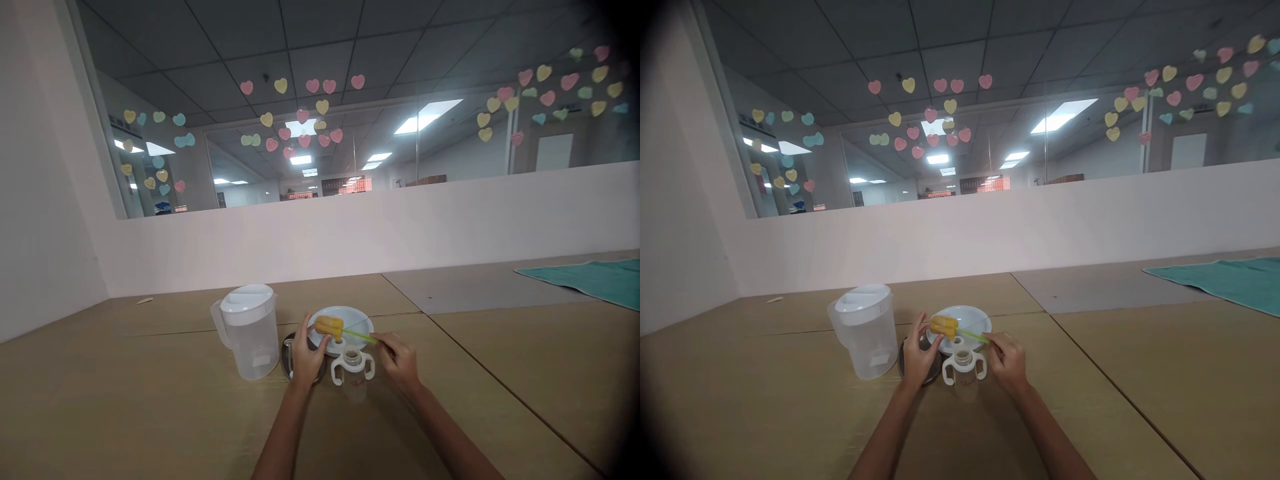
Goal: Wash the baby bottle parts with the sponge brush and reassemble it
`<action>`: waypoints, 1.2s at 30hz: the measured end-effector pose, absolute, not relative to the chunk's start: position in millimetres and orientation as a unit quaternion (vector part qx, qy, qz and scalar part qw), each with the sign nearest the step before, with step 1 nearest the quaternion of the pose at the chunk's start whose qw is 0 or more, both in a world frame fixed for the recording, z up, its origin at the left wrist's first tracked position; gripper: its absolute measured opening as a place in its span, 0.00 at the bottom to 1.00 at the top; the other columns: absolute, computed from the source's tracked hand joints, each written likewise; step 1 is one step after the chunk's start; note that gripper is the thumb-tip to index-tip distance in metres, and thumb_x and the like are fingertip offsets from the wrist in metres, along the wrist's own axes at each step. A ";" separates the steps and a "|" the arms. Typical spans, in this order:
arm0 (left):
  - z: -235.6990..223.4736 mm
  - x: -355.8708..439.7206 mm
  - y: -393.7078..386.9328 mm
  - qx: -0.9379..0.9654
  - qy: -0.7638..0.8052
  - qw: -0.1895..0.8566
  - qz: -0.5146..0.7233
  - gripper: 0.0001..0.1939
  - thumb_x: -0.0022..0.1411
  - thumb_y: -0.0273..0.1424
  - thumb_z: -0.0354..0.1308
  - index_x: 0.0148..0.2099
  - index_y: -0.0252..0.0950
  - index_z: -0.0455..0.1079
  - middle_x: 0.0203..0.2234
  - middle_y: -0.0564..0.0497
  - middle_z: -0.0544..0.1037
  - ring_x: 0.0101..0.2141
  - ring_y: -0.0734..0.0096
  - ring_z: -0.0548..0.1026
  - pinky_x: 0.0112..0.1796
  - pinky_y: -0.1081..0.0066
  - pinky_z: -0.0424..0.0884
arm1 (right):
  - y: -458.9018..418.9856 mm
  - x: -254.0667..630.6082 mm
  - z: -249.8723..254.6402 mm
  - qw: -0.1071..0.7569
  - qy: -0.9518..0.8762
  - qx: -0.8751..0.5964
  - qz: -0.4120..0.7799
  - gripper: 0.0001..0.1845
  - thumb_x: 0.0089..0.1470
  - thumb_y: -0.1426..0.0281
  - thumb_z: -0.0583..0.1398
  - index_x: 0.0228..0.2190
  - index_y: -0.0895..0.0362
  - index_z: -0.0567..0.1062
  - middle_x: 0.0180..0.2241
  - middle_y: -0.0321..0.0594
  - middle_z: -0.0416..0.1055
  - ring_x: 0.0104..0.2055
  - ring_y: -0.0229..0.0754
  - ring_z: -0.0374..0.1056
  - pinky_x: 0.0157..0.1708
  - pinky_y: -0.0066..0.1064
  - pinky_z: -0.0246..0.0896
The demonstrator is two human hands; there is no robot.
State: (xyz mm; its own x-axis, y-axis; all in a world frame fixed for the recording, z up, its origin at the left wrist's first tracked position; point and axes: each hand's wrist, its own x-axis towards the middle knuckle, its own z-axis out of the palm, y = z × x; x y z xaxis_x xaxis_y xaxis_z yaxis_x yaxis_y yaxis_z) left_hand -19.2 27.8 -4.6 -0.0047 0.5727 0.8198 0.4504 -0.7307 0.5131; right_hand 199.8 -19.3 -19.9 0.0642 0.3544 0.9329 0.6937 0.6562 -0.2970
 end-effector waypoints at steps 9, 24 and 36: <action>-1.3 -17.9 38.1 0.555 0.339 0.336 0.682 0.23 0.52 0.41 0.60 0.47 0.33 0.67 0.41 0.42 0.76 0.43 0.65 0.74 0.45 0.66 0.70 | -20.0 193.5 -23.5 0.605 -0.701 -0.344 -0.156 0.13 0.52 0.77 0.52 0.35 0.58 0.75 0.25 0.40 0.73 0.26 0.38 0.66 0.26 0.28 0.61; -5.6 -30.3 29.7 0.622 0.470 0.037 0.626 0.23 0.60 0.42 0.50 0.55 0.36 0.61 0.48 0.43 0.71 0.47 0.63 0.70 0.48 0.62 0.66 | -16.9 198.6 -27.8 0.627 -0.640 -0.431 -0.105 0.14 0.55 0.71 0.51 0.34 0.57 0.76 0.29 0.41 0.75 0.30 0.39 0.69 0.31 0.30 0.64; -21.0 -55.8 40.8 0.674 0.544 -0.086 0.493 0.20 0.58 0.27 0.48 0.53 0.35 0.61 0.46 0.43 0.71 0.49 0.58 0.66 0.49 0.55 0.63 | -5.3 208.4 -31.7 0.543 -0.589 -0.566 -0.194 0.17 0.50 0.72 0.49 0.33 0.57 0.77 0.30 0.41 0.76 0.31 0.41 0.69 0.30 0.29 0.61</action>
